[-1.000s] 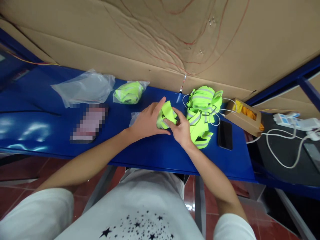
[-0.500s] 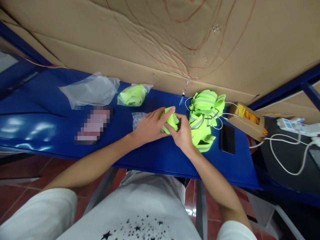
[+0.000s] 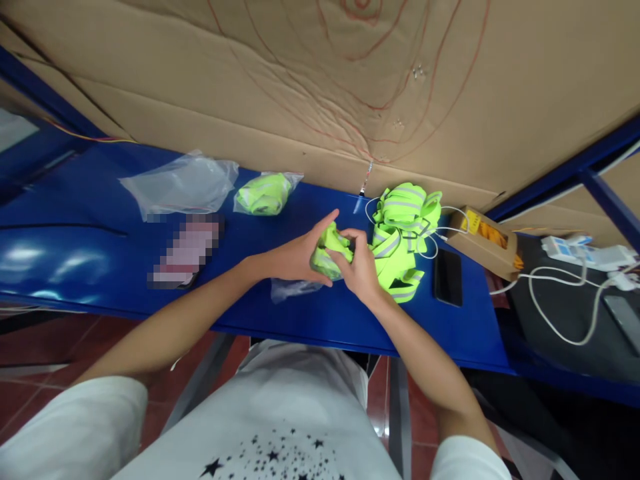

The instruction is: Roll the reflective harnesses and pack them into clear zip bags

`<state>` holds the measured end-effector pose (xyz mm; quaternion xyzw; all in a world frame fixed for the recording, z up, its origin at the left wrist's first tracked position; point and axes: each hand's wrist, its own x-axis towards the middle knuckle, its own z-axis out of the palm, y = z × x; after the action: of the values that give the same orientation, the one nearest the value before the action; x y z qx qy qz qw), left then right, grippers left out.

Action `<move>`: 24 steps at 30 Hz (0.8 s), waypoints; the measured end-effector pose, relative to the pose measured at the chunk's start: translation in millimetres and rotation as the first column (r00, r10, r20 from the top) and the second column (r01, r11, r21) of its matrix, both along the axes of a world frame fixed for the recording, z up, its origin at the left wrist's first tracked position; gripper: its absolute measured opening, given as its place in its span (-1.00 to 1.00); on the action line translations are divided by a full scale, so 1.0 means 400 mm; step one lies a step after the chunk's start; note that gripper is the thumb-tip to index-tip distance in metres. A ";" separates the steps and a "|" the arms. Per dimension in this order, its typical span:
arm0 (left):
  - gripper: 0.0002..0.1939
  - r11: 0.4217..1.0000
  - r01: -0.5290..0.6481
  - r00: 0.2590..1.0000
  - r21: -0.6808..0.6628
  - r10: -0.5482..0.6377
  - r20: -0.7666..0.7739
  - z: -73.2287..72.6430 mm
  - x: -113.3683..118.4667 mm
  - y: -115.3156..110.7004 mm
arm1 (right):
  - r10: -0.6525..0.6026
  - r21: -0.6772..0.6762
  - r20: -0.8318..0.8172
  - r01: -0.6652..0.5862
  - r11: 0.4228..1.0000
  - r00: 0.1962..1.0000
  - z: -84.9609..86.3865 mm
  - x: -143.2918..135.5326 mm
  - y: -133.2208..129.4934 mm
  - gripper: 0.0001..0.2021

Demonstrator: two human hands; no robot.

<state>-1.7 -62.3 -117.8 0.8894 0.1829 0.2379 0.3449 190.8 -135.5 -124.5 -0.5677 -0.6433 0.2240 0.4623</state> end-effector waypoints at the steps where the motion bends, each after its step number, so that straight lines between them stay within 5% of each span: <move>1: 0.53 0.996 0.035 0.999 -0.088 -0.032 0.031 0.001 -0.006 0.008 | 0.009 0.004 -0.016 -0.009 1.000 1.000 -0.002 -0.001 0.000 -0.60; 8: 0.31 0.806 0.125 0.985 -0.579 -0.030 0.172 -0.011 -0.007 0.043 | 0.034 0.046 -0.213 -0.025 0.999 0.976 0.007 0.018 0.015 -0.60; 11: -0.06 0.735 0.098 0.984 -0.671 0.032 0.178 -0.008 -0.002 0.045 | 0.174 -0.005 -0.157 -0.177 0.984 0.972 0.028 0.047 0.017 -0.48; 13: -0.12 0.702 0.097 0.971 -0.706 0.090 0.223 -0.001 0.000 0.041 | 0.268 -0.042 -0.064 -0.271 0.962 0.961 0.044 0.068 0.014 -0.40; 19: 0.03 0.708 0.080 0.914 -0.701 0.228 0.334 0.021 0.000 0.024 | 0.316 0.013 0.240 -0.328 0.944 0.918 0.079 0.082 -0.004 -0.59; 24: 0.11 0.744 0.075 0.950 -0.664 0.149 0.274 0.022 0.008 0.009 | 0.236 0.016 0.190 -0.243 0.970 0.953 0.075 0.052 -0.013 -0.75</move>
<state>1.7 -58.6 -109.1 0.6544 0.2174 0.3000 0.6592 211.5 -140.5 -94.3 -0.4950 -0.7520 0.2116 0.3805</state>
